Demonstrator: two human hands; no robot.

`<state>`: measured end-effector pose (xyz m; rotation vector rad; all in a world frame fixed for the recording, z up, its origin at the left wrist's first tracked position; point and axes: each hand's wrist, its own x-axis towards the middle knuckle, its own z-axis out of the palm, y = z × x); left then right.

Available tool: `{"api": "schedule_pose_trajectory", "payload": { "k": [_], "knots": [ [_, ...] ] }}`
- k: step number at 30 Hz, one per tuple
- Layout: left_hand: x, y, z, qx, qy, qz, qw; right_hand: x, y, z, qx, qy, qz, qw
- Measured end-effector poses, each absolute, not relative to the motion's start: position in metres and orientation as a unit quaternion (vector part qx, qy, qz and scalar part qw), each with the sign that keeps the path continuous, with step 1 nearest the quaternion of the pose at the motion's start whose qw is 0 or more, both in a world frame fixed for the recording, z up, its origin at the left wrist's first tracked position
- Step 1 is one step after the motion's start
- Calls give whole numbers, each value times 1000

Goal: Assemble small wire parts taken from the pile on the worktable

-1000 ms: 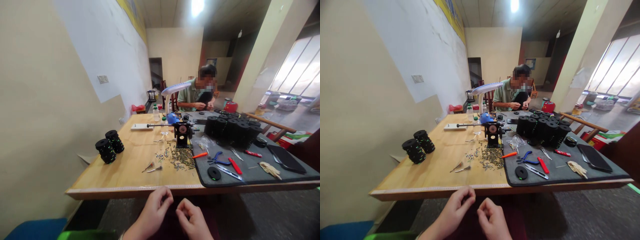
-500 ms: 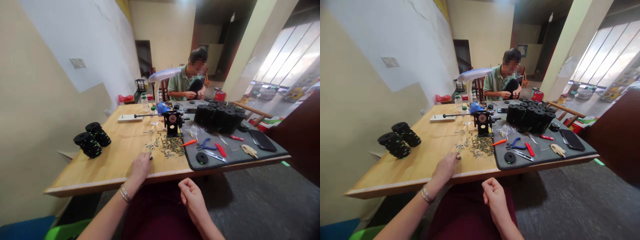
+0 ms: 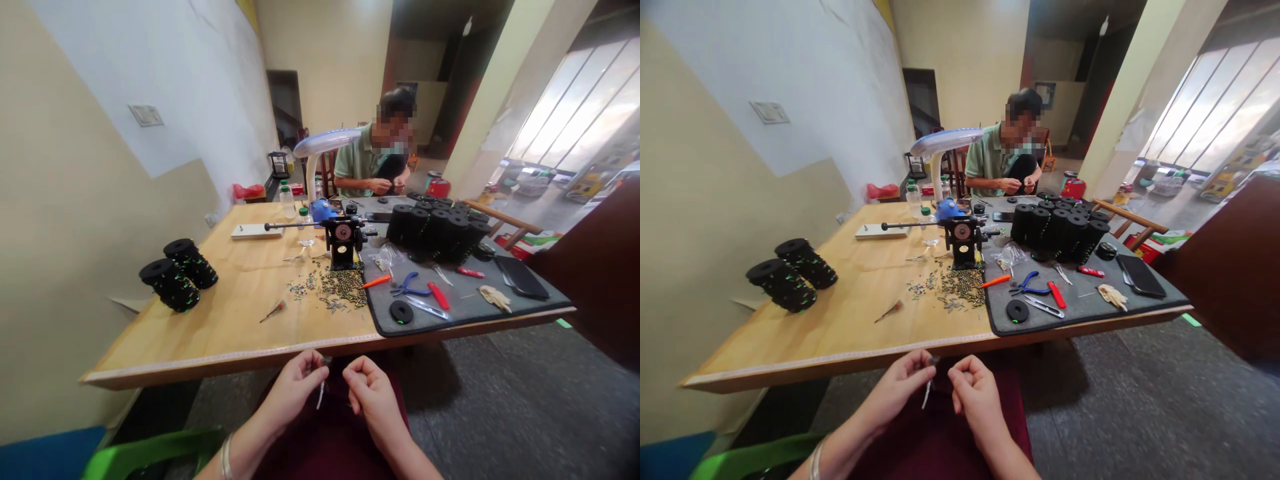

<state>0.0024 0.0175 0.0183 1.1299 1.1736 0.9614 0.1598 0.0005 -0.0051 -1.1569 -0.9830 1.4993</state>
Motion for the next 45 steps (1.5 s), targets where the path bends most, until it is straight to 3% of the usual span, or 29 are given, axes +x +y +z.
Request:
{"api": "schedule_pose_trajectory", "payload": {
  "k": [9, 26, 39, 45],
  "knots": [
    [15, 5, 4, 447, 479, 410, 634, 154, 3, -10, -487, -438, 605, 452],
    [20, -2, -7, 499, 480, 431, 579, 157, -1, -16, -495, -507, 538, 458],
    [22, 2, 1, 355, 445, 430, 701, 156, 4, -21, -487, -438, 598, 462],
    [21, 4, -3, 357, 451, 405, 711, 159, 4, -27, -477, -428, 625, 446]
  ]
}}
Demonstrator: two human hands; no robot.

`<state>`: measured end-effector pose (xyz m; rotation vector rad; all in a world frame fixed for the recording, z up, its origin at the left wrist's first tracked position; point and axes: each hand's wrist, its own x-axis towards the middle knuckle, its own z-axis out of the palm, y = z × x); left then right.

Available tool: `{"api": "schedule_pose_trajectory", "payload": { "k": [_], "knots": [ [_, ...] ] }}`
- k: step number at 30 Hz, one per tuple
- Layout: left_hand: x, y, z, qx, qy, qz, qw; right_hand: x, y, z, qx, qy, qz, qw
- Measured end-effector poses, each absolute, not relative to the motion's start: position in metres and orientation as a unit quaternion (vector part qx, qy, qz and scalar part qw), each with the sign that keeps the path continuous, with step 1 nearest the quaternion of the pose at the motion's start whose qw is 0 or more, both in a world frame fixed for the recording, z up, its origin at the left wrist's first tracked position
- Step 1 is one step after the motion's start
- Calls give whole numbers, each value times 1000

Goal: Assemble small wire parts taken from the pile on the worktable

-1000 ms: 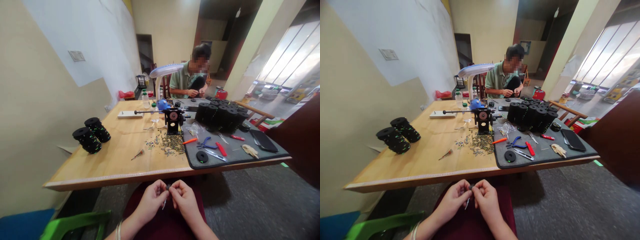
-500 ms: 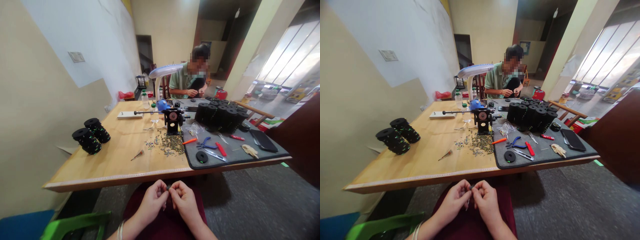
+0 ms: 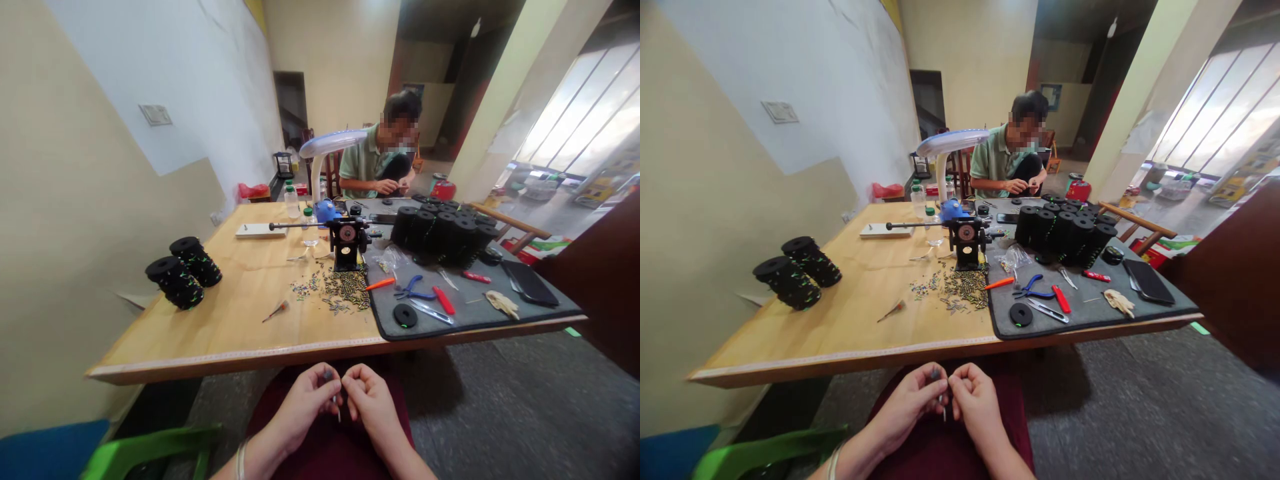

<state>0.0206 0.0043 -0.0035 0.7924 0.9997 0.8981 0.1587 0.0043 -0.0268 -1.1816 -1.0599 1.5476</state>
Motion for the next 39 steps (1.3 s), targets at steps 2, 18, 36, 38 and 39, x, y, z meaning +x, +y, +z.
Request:
{"api": "schedule_pose_trajectory", "payload": {
  "k": [2, 18, 36, 38, 39],
  "knots": [
    [21, 5, -5, 345, 464, 414, 703, 160, 3, -27, -483, -428, 626, 438],
    [21, 9, -5, 449, 505, 425, 602, 158, -4, -20, -488, -418, 662, 387],
    [16, 2, -3, 657, 539, 402, 341, 158, -3, -21, -492, -390, 671, 396],
    [16, 2, -3, 670, 536, 395, 330, 158, -2, -21, -491, -391, 669, 398],
    [16, 1, -3, 675, 534, 390, 327, 158, -2, -21, -493, -394, 666, 398]
  ]
}}
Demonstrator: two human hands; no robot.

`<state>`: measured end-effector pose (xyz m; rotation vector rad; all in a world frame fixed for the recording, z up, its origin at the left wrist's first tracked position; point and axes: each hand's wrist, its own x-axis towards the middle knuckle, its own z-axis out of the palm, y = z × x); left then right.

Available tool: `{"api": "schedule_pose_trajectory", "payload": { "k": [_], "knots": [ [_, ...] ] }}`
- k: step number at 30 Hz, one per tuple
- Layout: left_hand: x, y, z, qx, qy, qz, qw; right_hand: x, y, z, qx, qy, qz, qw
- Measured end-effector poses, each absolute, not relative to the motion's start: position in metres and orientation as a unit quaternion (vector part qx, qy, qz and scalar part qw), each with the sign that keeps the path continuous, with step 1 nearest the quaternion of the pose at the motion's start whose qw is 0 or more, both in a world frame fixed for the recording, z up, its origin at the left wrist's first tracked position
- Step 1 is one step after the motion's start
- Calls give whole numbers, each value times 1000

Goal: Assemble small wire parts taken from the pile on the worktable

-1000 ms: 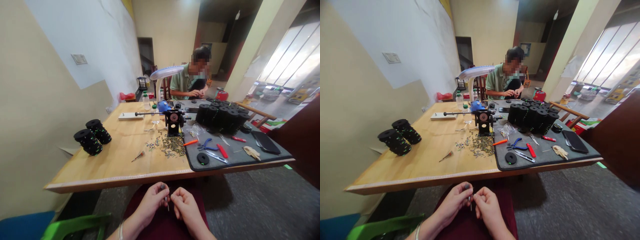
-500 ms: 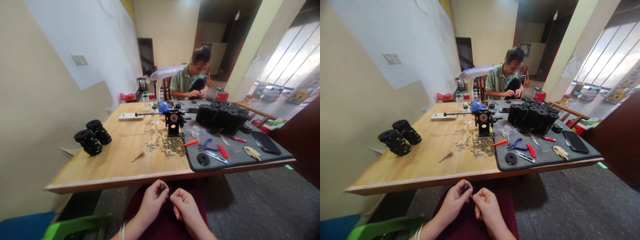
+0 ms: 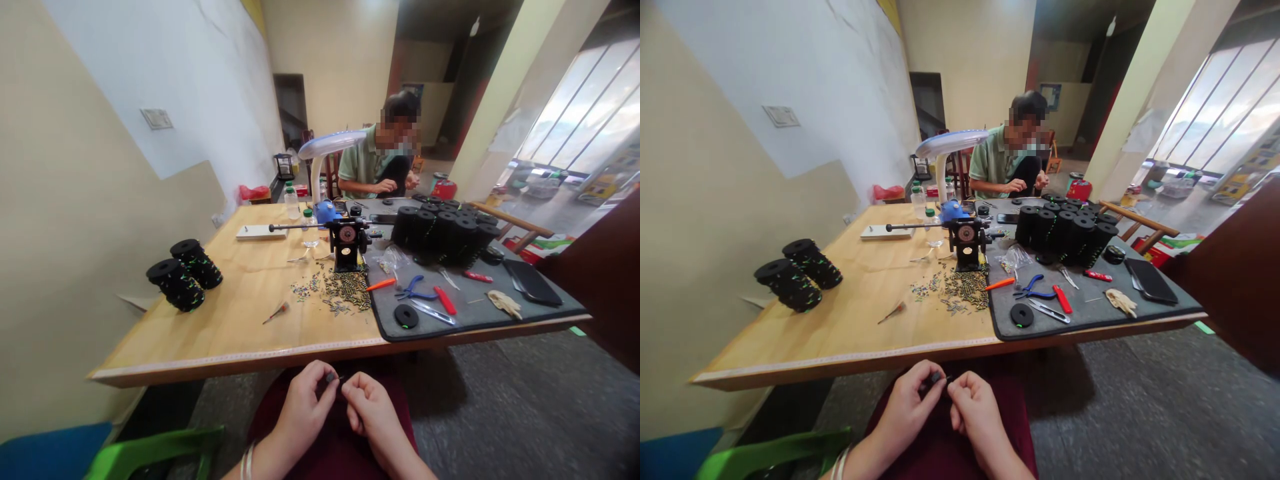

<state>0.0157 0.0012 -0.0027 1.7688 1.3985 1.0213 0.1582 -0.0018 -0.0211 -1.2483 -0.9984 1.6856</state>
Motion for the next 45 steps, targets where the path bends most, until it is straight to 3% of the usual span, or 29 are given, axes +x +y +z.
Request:
{"api": "schedule_pose_trajectory", "payload": {
  "k": [25, 39, 45],
  "knots": [
    [18, -2, -1, 685, 515, 354, 375, 161, 4, -23, -492, -383, 639, 450],
    [20, -3, 4, 592, 486, 356, 535, 162, 3, -26, -472, -392, 635, 469],
    [22, -1, 6, 608, 495, 355, 510, 161, 1, -29, -457, -386, 648, 471]
  ]
}}
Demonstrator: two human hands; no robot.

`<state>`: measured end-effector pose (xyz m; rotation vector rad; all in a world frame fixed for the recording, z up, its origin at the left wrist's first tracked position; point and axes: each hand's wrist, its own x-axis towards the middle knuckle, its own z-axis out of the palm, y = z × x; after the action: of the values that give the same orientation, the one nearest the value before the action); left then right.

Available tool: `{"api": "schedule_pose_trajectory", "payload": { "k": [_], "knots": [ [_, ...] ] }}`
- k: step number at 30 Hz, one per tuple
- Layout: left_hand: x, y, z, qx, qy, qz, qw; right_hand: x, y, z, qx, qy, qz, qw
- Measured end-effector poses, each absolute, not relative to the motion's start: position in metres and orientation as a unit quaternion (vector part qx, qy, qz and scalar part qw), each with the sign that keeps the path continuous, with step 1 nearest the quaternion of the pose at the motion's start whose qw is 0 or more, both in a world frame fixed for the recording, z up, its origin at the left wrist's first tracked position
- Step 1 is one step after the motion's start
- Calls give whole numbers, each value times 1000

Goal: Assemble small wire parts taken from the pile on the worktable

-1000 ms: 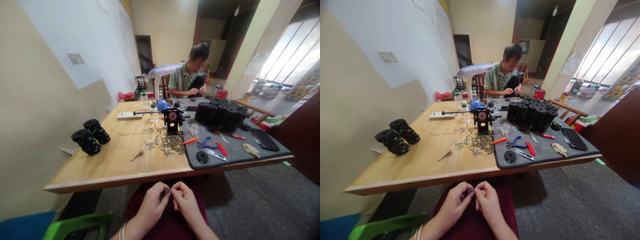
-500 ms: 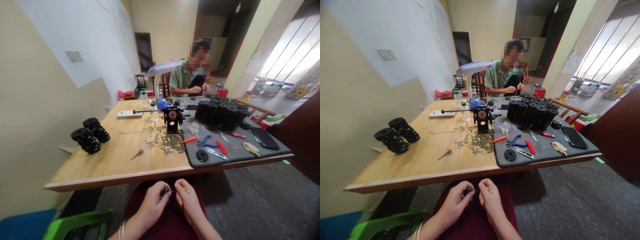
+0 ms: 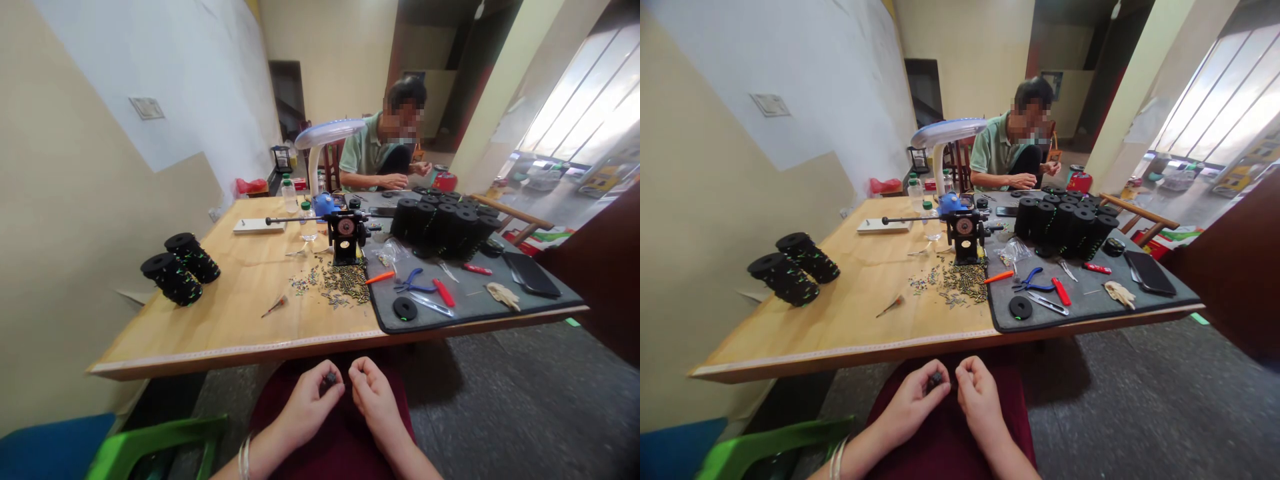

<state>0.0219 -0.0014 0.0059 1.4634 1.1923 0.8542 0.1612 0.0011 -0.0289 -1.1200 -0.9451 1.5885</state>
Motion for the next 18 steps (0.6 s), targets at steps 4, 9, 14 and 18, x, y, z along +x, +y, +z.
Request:
{"api": "schedule_pose_trajectory", "payload": {
  "k": [4, 9, 14, 18],
  "knots": [
    [23, -2, 6, 630, 496, 340, 491, 161, 1, -29, -457, -384, 647, 474],
    [21, -1, 6, 622, 499, 339, 499, 161, 1, -28, -460, -383, 648, 471],
    [21, 0, 6, 598, 483, 364, 526, 161, 1, -29, -461, -384, 645, 474],
    [21, 0, 3, 555, 476, 368, 575, 160, 1, -31, -457, -380, 648, 476]
  ]
}}
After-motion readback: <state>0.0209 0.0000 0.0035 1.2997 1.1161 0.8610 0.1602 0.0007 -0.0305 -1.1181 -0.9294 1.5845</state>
